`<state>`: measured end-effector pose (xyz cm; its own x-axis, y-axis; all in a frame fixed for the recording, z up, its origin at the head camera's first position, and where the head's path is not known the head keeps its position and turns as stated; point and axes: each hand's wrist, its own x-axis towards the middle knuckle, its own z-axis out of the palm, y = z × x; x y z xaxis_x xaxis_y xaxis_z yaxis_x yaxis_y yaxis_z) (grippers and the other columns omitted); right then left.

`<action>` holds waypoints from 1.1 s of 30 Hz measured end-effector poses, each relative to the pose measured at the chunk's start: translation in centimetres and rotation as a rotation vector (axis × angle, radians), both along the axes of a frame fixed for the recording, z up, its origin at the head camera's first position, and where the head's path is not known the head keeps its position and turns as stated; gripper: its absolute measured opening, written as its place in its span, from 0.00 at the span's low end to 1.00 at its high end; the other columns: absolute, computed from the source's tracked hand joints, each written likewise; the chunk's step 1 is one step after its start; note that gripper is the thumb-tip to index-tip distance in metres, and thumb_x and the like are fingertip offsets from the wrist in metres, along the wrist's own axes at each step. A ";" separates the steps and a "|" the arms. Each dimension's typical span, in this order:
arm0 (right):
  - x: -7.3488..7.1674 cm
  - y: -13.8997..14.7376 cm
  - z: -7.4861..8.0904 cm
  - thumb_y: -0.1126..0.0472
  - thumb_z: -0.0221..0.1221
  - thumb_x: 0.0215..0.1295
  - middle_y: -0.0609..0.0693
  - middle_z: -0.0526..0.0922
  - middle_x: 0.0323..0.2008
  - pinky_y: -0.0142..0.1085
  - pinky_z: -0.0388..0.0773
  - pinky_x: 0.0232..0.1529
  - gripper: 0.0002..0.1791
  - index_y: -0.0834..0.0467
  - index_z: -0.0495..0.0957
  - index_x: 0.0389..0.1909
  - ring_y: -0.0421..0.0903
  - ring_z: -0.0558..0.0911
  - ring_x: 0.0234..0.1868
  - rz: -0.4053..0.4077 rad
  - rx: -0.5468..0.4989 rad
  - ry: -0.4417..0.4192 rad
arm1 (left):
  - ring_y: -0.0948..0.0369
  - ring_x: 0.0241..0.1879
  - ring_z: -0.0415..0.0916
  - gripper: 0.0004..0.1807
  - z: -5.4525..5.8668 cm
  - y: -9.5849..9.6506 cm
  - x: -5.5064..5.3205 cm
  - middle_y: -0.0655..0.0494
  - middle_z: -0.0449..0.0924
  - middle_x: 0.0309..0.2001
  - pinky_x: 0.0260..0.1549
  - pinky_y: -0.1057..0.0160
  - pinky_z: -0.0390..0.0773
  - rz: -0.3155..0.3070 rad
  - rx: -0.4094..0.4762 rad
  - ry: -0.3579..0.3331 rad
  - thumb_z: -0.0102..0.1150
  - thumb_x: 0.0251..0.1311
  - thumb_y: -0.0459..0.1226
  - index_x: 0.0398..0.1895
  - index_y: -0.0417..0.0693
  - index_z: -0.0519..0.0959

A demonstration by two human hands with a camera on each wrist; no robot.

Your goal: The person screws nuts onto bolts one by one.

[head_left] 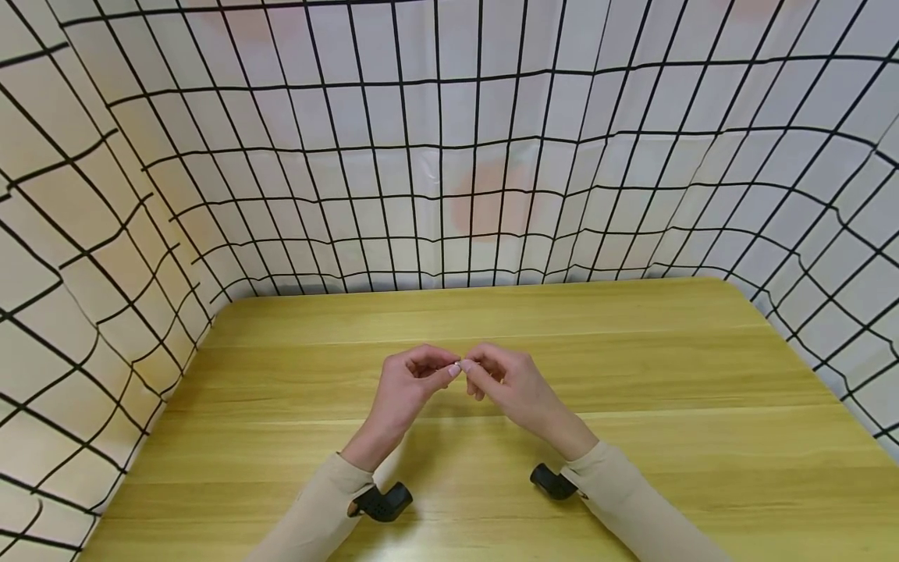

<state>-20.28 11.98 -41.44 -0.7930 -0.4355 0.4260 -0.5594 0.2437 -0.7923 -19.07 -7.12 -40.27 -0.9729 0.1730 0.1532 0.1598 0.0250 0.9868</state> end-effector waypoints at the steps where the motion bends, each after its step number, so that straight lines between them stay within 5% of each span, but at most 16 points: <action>1: 0.0 0.0 0.0 0.65 0.56 0.73 0.47 0.78 0.24 0.35 0.74 0.24 0.05 0.53 0.78 0.37 0.47 0.77 0.23 0.001 -0.004 -0.007 | 0.56 0.33 0.77 0.05 0.0 0.0 0.0 0.51 0.84 0.36 0.42 0.43 0.77 -0.002 -0.002 0.000 0.68 0.60 0.36 0.38 0.45 0.86; 10: 0.9 -0.4 1.4 0.67 0.56 0.72 0.48 0.80 0.25 0.36 0.75 0.25 0.05 0.58 0.77 0.45 0.56 0.78 0.24 -0.036 -0.005 -0.042 | 0.54 0.35 0.78 0.05 0.0 0.1 0.0 0.52 0.84 0.36 0.42 0.44 0.77 0.009 0.004 -0.001 0.68 0.60 0.35 0.38 0.44 0.86; 16: 1.4 -0.5 1.9 0.72 0.60 0.66 0.47 0.81 0.26 0.36 0.74 0.22 0.12 0.60 0.75 0.49 0.49 0.78 0.22 -0.007 -0.025 0.041 | 0.56 0.34 0.78 0.07 -0.1 0.1 -0.1 0.51 0.84 0.35 0.39 0.52 0.79 0.022 0.010 -0.005 0.68 0.60 0.34 0.38 0.41 0.86; 21: 1.3 -0.6 1.8 0.71 0.59 0.68 0.45 0.81 0.27 0.36 0.75 0.24 0.09 0.58 0.76 0.46 0.42 0.77 0.22 -0.013 -0.030 0.034 | 0.53 0.34 0.78 0.07 -0.2 0.0 -0.2 0.50 0.84 0.34 0.40 0.50 0.79 0.024 0.030 -0.026 0.68 0.59 0.34 0.38 0.40 0.86; 33: -0.3 -0.4 -0.5 0.64 0.54 0.74 0.50 0.80 0.26 0.40 0.75 0.23 0.03 0.55 0.77 0.41 0.52 0.79 0.23 -0.043 -0.068 -0.055 | 0.50 0.36 0.79 0.06 -0.3 0.1 -0.1 0.52 0.84 0.35 0.40 0.49 0.79 0.009 0.019 -0.013 0.69 0.59 0.36 0.38 0.43 0.86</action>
<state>-20.53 11.59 -41.94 -0.8332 -0.3721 0.4089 -0.5049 0.2107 -0.8370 -19.17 -6.97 -40.55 -0.9764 0.1610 0.1440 0.1470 0.0074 0.9891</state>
